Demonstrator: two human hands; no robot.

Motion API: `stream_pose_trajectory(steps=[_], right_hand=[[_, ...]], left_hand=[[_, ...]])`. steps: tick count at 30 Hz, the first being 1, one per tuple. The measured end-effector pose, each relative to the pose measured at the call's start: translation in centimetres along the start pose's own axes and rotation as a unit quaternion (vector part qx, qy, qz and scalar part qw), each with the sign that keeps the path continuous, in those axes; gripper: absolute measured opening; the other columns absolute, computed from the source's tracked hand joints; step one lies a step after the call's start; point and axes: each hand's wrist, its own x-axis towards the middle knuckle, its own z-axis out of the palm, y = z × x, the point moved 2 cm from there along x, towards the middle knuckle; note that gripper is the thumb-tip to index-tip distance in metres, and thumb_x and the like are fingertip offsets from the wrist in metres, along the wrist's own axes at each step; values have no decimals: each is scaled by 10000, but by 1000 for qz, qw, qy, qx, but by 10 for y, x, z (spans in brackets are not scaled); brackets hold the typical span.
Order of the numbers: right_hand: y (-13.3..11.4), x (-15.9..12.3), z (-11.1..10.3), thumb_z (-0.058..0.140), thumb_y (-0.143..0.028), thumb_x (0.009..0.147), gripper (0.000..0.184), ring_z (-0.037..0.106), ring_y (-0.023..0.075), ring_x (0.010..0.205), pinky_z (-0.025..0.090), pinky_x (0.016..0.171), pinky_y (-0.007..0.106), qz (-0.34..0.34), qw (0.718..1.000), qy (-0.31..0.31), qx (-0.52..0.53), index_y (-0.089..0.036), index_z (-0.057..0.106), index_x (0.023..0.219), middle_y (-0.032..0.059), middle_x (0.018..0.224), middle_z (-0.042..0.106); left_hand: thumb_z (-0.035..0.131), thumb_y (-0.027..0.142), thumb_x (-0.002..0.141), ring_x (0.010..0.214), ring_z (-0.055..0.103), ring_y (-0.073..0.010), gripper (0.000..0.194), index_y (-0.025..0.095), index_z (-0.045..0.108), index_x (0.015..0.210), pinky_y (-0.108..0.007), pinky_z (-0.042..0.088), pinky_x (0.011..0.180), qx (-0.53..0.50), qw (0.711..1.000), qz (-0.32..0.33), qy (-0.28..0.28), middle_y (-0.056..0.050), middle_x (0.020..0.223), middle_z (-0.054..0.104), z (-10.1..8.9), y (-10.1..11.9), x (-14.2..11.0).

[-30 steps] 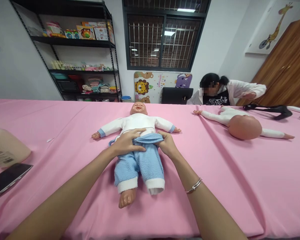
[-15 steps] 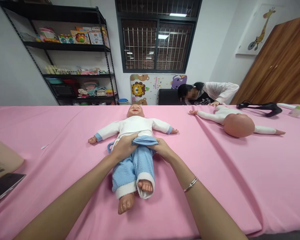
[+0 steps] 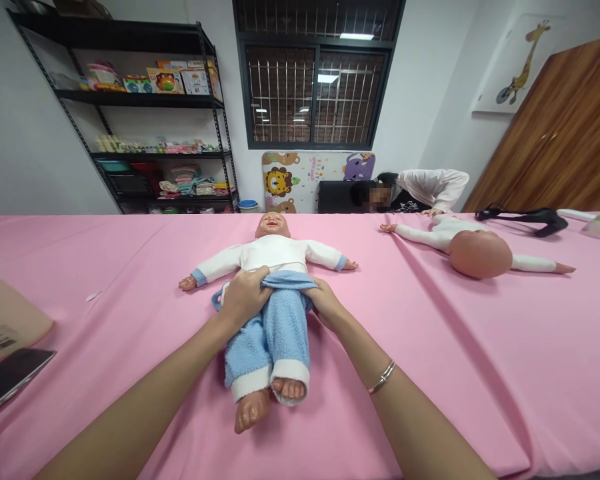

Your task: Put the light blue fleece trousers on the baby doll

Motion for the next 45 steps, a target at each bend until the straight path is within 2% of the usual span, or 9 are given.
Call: stream_pose_trajectory(steps=[7,15,21,25,29,32,37,41,45], right_hand=[[-4,-4,4,693,-355,679,383,553,200,943,429,868,338,20,994,-80,74,-195,616,1018,39,1013,620],[-23,-18,10,793,-246,538,618,540,208,998,448,885,340,20,967,-243,-70,-169,544,1098,52,1066,590],[-12,-9,14,667,-246,612,216,531,154,704,463,676,295,-29,986,-63,-150,-140,559,766,20,748,598],[-8,-2,10,631,-272,620,357,525,171,803,459,736,307,-112,980,64,-149,-159,521,940,33,896,605],[-7,2,0,632,-253,603,447,517,198,959,439,834,321,-131,978,80,-140,-175,509,1026,55,1056,593],[-6,5,-12,633,-203,563,382,543,186,889,447,782,306,-70,990,67,-101,-172,561,936,40,956,622],[-3,7,-25,641,-128,499,405,551,125,707,437,674,260,16,998,45,32,-158,583,899,-2,796,619],[-7,7,-26,665,-128,486,487,542,104,703,413,636,228,14,993,49,111,-190,586,963,-3,897,633],[-14,7,-26,705,-229,533,471,566,133,797,418,641,226,0,991,62,119,-215,598,992,15,1032,627]], left_hand=[[427,223,784,703,522,-169,105,186,500,718,-254,378,634,-250,968,-31,-20,0,713,575,13,-19,8],[450,262,719,665,477,-156,127,157,520,733,-265,398,640,-430,900,-66,-12,-8,710,546,22,-33,13],[465,276,716,727,511,-167,151,150,532,765,-292,419,719,-468,880,-82,-11,-18,760,572,22,-34,16],[468,289,744,708,508,-162,155,149,532,749,-286,421,693,-434,898,-73,-8,-10,739,569,24,-32,16],[479,294,778,699,505,-158,126,172,489,750,-264,389,661,-308,951,1,-1,12,715,543,13,-29,13],[536,387,792,782,539,-197,211,186,501,844,-308,370,769,-147,988,36,25,-12,810,595,1,-34,11],[528,539,788,832,578,-241,380,188,494,931,-324,366,774,-47,987,-94,124,-52,866,634,-5,-60,8],[369,611,830,710,590,-223,443,194,518,865,-282,371,604,-147,967,-204,46,-44,765,637,5,-83,8],[430,647,771,547,523,-175,492,168,542,759,-262,371,494,-320,928,-168,-94,-22,638,557,8,-96,5]])
